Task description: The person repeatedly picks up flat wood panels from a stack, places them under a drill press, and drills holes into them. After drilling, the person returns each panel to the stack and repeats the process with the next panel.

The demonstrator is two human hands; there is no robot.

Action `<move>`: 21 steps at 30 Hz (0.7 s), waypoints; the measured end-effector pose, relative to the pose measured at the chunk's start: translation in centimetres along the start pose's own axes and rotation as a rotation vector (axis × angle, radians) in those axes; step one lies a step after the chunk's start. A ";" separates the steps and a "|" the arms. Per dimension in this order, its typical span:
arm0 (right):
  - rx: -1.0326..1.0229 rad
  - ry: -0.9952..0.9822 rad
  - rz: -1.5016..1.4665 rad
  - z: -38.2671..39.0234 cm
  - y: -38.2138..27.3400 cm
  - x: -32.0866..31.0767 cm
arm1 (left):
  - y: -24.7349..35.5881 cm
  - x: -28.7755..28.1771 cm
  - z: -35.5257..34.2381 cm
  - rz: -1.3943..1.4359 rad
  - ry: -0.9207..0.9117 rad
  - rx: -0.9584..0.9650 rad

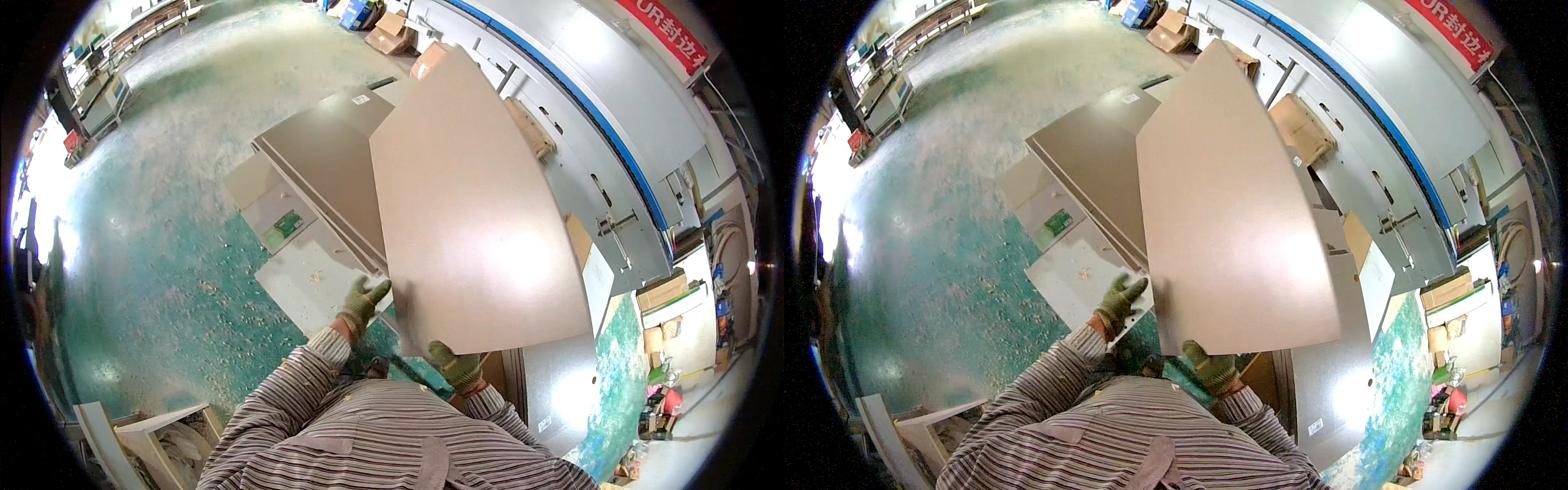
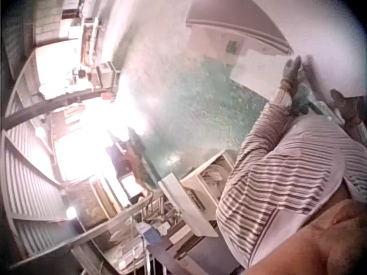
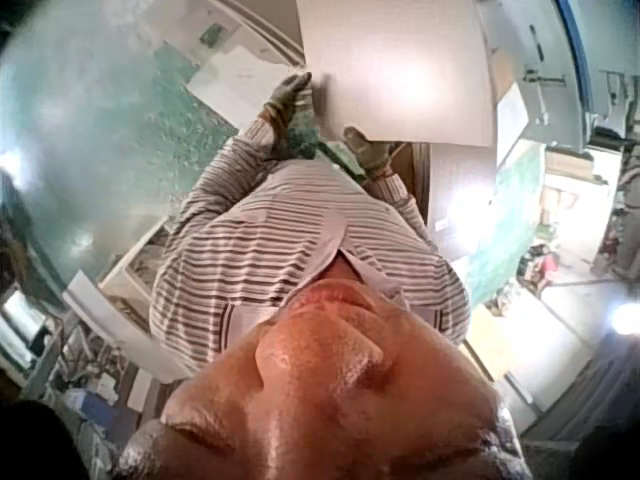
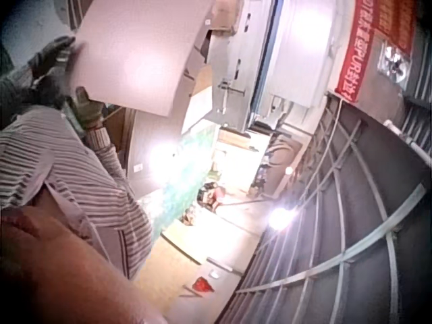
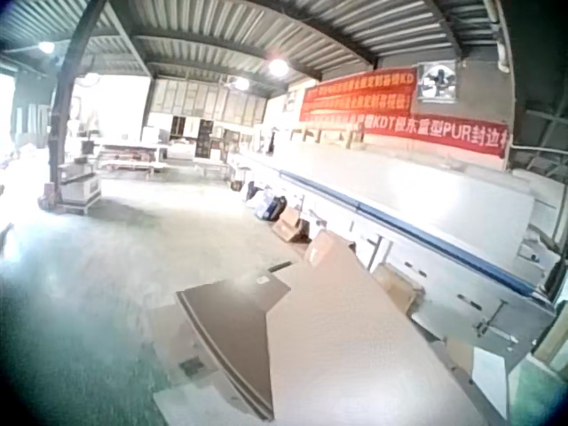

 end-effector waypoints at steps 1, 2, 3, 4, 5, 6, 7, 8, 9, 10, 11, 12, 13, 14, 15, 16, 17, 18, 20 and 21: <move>-0.028 0.051 -0.004 0.4 0.1 -1.4 | -2.1 0.6 -0.6 0.109 -0.054 -0.193; -0.056 0.102 -0.006 0.9 0.2 -2.7 | -3.0 1.3 -0.8 0.192 -0.224 -0.163; 0.022 0.047 -0.299 1.2 0.9 -3.4 | -3.4 1.9 -0.9 0.264 -0.276 -0.094; 0.099 -0.006 -0.593 1.5 1.5 -4.0 | -3.4 1.9 -0.9 0.229 -0.307 -0.004; 0.079 -0.020 -0.339 1.9 1.9 -4.7 | -3.3 2.1 -0.7 0.171 -0.362 0.043; 0.015 -0.045 0.008 2.2 2.4 -5.2 | -3.2 1.9 -0.6 0.257 -0.356 0.011; 0.037 -0.033 0.189 2.6 2.9 -5.7 | -3.1 1.4 -0.4 0.318 -0.375 -0.039; 0.172 0.024 -0.127 2.7 4.4 -6.0 | -2.9 0.9 -0.1 0.415 -0.367 -0.075; 0.251 0.028 -0.276 2.9 5.3 -6.0 | -2.8 0.2 0.2 0.354 -0.348 -0.065; 0.306 0.042 -0.251 2.9 6.2 -6.0 | -2.7 -0.6 0.6 0.331 -0.301 -0.036; 0.311 -0.003 -0.058 2.9 6.9 -5.7 | -2.7 -1.3 1.0 0.338 -0.284 0.036; 0.371 -0.037 0.061 2.9 7.6 -5.4 | -3.2 -2.2 1.5 0.298 -0.221 0.021; 0.380 -0.071 0.145 2.8 8.1 -5.0 | -3.8 -2.7 2.0 0.288 -0.190 0.045; 0.444 -0.096 0.158 2.7 8.4 -4.7 | -4.4 -3.7 2.5 0.280 -0.139 0.057; 0.523 -0.102 0.149 2.7 8.9 -4.6 | -5.2 -4.1 2.9 0.295 -0.155 0.025; 0.436 -0.195 0.557 2.5 8.5 -4.6 | -6.3 -4.2 3.5 0.315 -0.150 -0.022; 0.340 -0.249 0.819 2.2 8.1 -4.7 | -7.0 -4.2 3.8 0.377 -0.165 0.005; 0.379 -0.131 0.783 2.3 7.8 -5.3 | -8.0 -4.1 4.0 0.275 -0.161 -0.074; 0.436 0.127 0.353 2.6 6.9 -6.9 | -8.9 -3.7 3.9 0.160 -0.200 -0.101; 0.443 0.264 -0.040 2.9 6.5 -7.6 | -8.6 -3.7 3.6 0.067 -0.222 -0.074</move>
Point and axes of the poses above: each hand's wrist, its own z-axis away from the middle knuckle, its own x-axis out of the palm, y = z × x, the point moved 4 cm from there along -z, towards the middle knuckle, and after that the axes turned 9 degrees about -z, right-handed, at the moved point
